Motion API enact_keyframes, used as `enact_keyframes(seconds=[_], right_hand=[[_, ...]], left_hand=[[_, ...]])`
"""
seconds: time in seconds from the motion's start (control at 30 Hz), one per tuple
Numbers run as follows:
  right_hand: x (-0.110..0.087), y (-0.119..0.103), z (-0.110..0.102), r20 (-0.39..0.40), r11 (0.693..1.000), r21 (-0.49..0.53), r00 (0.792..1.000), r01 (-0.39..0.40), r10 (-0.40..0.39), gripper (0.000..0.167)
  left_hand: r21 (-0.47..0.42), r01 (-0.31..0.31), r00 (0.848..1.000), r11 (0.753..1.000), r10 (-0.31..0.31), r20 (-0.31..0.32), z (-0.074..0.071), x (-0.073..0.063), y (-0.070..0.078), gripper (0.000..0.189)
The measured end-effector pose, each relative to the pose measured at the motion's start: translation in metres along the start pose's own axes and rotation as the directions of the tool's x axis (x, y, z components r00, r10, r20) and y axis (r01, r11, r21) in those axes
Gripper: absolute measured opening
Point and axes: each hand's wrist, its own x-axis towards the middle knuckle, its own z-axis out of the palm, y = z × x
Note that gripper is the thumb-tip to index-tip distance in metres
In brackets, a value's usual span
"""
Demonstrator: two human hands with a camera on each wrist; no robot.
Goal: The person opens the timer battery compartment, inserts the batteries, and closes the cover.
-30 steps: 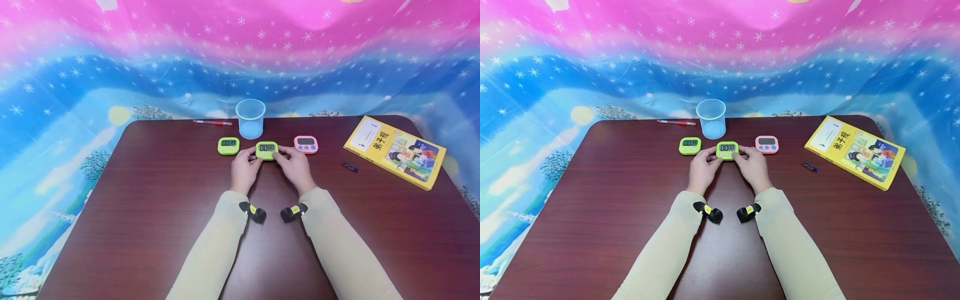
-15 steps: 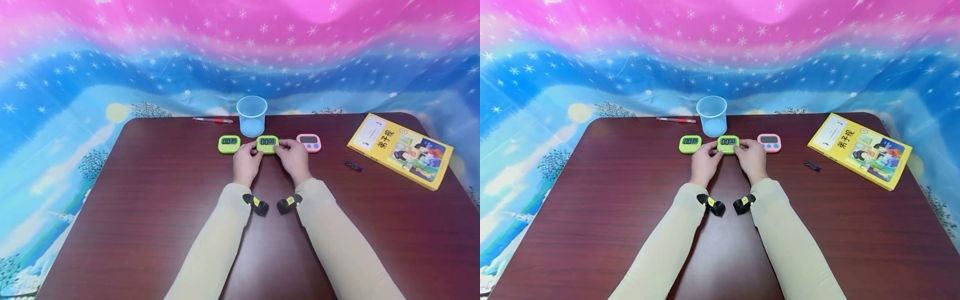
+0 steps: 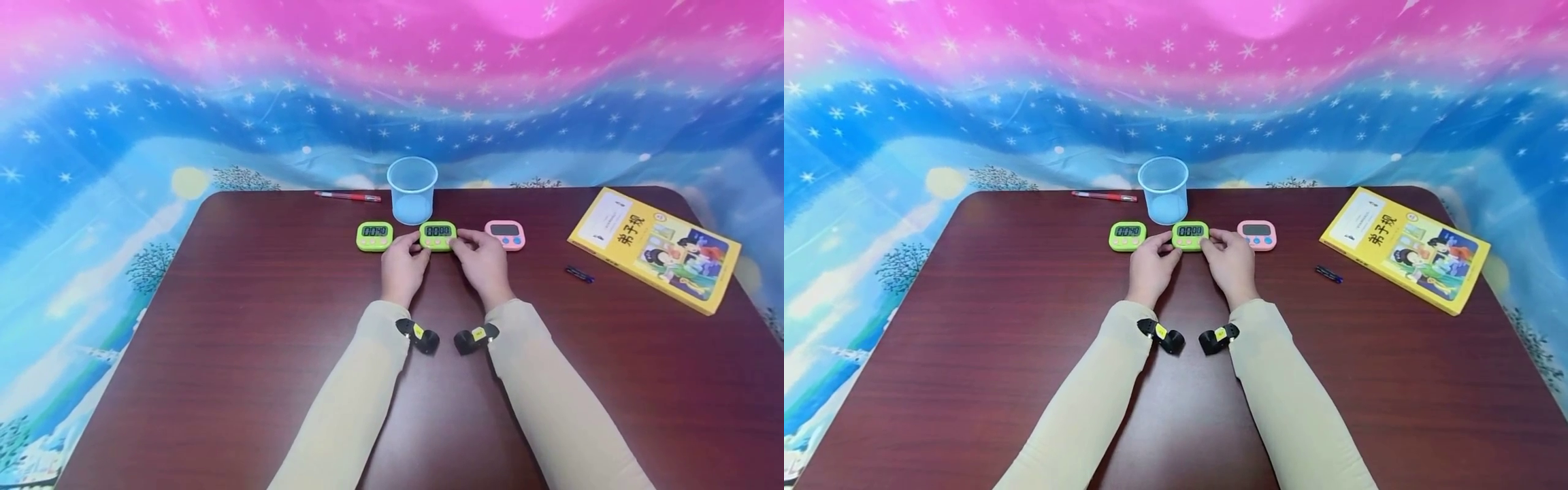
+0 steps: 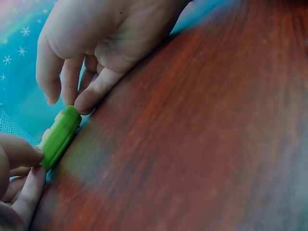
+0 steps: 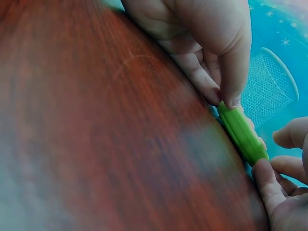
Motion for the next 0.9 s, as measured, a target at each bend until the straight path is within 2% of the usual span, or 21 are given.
enact_keyframes(seconds=[0.2,0.33,0.53,0.7,0.9], right_hand=[[-0.007,0.006,-0.003,-0.041,0.992,0.119,0.998,0.047,-0.042,0.035],[-0.012,0.009,-0.005,-0.056,0.978,0.193,0.996,0.083,-0.074,0.030],[-0.020,0.012,-0.007,-0.079,0.966,0.222,0.990,0.131,-0.117,0.026],[-0.022,0.010,-0.008,-0.155,0.943,0.253,0.971,0.216,-0.181,0.024],[-0.025,0.005,-0.011,-0.243,0.927,0.230,0.940,0.296,-0.240,0.022]], left_hand=[[-0.064,0.024,1.000,0.998,-0.023,0.017,-0.001,-0.006,-0.001,0.041],[-0.105,0.000,1.000,0.994,0.001,0.012,-0.002,-0.009,-0.003,0.041],[-0.171,-0.033,0.999,0.985,0.029,-0.026,-0.001,-0.012,-0.005,0.041],[-0.240,-0.141,0.988,0.961,0.121,-0.096,0.002,-0.011,0.000,0.038],[-0.287,-0.294,0.952,0.911,0.253,-0.173,0.010,-0.017,0.004,0.034]])
